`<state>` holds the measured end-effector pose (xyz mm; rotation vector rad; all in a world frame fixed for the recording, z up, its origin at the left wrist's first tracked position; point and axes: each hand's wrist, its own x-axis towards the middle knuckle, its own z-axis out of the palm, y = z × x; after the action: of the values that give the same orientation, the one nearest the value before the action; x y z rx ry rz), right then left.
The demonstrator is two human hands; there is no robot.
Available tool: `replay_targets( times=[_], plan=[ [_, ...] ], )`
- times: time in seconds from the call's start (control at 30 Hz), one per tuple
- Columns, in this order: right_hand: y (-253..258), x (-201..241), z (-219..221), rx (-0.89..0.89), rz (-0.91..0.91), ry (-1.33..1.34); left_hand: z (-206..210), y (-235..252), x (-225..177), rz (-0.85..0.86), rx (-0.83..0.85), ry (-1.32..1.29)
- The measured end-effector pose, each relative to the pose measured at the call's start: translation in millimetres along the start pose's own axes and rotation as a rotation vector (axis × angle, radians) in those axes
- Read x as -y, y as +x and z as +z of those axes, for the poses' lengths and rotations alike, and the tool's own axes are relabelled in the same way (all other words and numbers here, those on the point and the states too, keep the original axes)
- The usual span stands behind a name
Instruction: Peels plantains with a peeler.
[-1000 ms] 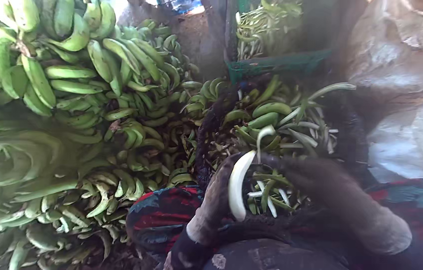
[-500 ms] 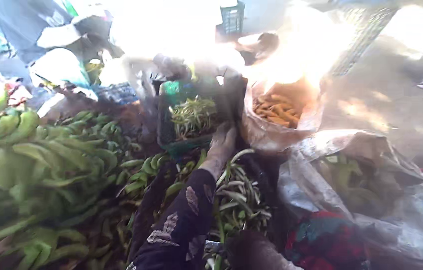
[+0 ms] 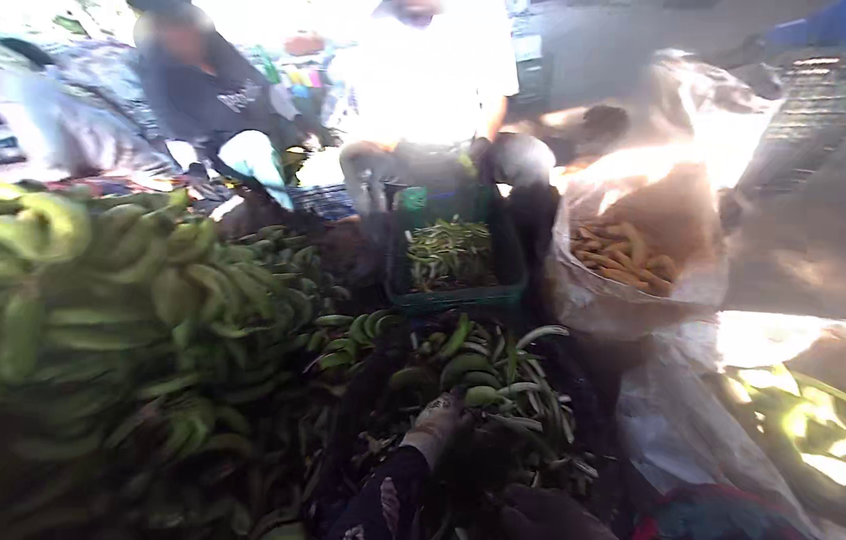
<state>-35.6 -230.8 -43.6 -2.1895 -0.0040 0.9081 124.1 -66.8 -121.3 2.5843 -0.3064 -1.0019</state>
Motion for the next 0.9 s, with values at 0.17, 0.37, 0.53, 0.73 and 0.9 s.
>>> replay_targets(
  times=[0.17, 0.37, 0.53, 0.73, 0.9],
  plan=[
    [-12, 9, 13, -0.145, -0.213, 0.424, 17, -52, 28, 0.05, -0.245, -0.472],
    [-4, 52, 24, -0.207, -0.248, 1.397, 47, -142, 18, 0.368, -0.604, -0.705],
    [3, 63, 43, -0.249, -0.307, 1.298, 68, -187, 19, 0.055, -0.024, -1.508],
    [-17, 75, 58, -0.195, -0.407, 0.889, 33, -187, 40, 0.106, -0.098, -1.857],
    [-27, 67, 48, -0.286, -0.29, 0.673, -25, -161, 61, -0.07, -0.528, -2.046]
  ],
)
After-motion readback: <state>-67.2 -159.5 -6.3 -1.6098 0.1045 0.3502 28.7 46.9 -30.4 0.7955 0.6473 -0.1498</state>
